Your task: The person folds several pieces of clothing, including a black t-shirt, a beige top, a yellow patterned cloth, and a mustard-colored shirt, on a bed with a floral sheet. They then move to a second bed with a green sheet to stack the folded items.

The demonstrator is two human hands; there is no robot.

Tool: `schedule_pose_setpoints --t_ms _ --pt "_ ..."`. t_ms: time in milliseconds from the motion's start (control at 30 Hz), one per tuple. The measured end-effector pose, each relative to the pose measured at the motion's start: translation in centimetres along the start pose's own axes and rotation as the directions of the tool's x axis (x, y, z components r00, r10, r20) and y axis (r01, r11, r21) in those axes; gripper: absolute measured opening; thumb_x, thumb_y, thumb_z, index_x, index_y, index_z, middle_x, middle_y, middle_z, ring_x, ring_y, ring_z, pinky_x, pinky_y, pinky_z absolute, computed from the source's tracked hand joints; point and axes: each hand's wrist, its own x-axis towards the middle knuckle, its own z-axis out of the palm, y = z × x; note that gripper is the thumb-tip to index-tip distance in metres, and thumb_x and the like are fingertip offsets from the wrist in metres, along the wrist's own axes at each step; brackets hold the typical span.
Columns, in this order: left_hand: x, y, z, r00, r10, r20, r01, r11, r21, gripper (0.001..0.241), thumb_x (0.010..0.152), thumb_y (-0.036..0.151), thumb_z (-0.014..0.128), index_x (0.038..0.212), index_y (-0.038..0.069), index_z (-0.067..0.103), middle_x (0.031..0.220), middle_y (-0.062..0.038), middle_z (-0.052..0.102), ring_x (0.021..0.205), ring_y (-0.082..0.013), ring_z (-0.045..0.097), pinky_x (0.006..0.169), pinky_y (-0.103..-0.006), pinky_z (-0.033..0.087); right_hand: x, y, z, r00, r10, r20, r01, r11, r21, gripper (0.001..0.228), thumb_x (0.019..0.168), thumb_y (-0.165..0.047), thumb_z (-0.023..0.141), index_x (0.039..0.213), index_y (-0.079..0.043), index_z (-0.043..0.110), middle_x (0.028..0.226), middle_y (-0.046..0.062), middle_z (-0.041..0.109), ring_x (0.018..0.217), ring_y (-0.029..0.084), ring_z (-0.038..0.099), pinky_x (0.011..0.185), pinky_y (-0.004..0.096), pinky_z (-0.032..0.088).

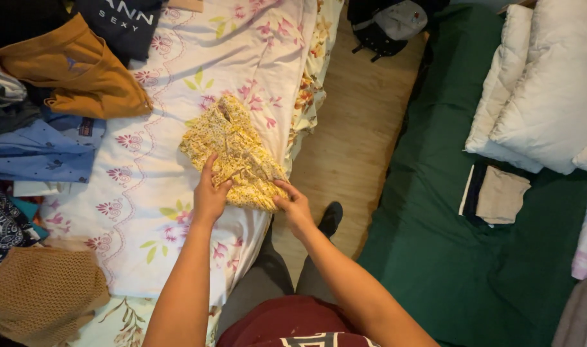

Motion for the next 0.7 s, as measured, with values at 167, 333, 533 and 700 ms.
schedule_pose_setpoints --t_ms 167,333,533,700 --pt "-1.4 -0.4 0.5 0.927 0.371 -0.047 -0.364 0.924 0.117 0.065 0.093 0.022 0.073 0.153 0.021 0.049 0.134 -0.022 0.059 0.125 -0.0417 0.06 0.105 -0.0513 0.048 -2.7 0.3 0.0 0.995 -0.096 -0.035 0.096 0.995 0.001 0.055 0.085 -0.002 0.076 0.138 -0.011 0.068 0.147 0.017 0.056 0.133 0.021 0.05 0.107 0.031 0.048" --pt "-3.1 -3.2 1.6 0.762 0.613 0.208 -0.595 0.536 0.599 0.1 0.065 0.063 0.081 0.152 0.03 0.047 0.16 -0.01 0.04 0.145 -0.0368 0.037 0.115 -0.0642 0.025 -2.3 0.0 -0.2 0.999 0.026 0.023 -0.029 0.986 0.164 0.064 0.08 0.006 0.069 0.142 -0.006 0.062 0.139 0.015 0.058 0.11 0.018 0.065 0.087 0.027 0.06" --pt "-2.5 -6.0 5.1 0.617 0.751 0.235 -0.616 0.275 0.738 0.071 0.078 0.036 0.073 0.145 0.024 0.053 0.166 -0.007 0.037 0.154 -0.0291 0.03 0.122 -0.0654 0.015 -0.1 -1.5 -1.4 0.984 0.07 0.167 -0.094 0.985 0.145 0.083 0.063 0.018 0.05 0.141 -0.007 0.064 0.125 0.02 0.063 0.103 0.03 0.07 0.079 0.036 0.064" --pt "-1.3 -4.8 4.1 0.736 0.574 0.359 -0.618 0.355 0.701 0.054 0.083 0.026 0.06 0.137 0.029 0.06 0.162 -0.007 0.042 0.155 -0.0331 0.028 0.117 -0.0712 0.02 5.7 -2.5 -4.3 0.874 -0.351 0.337 0.476 0.471 -0.743 0.085 0.061 0.003 0.071 0.14 -0.027 0.063 0.128 0.008 0.052 0.124 0.035 0.057 0.101 0.044 0.05"
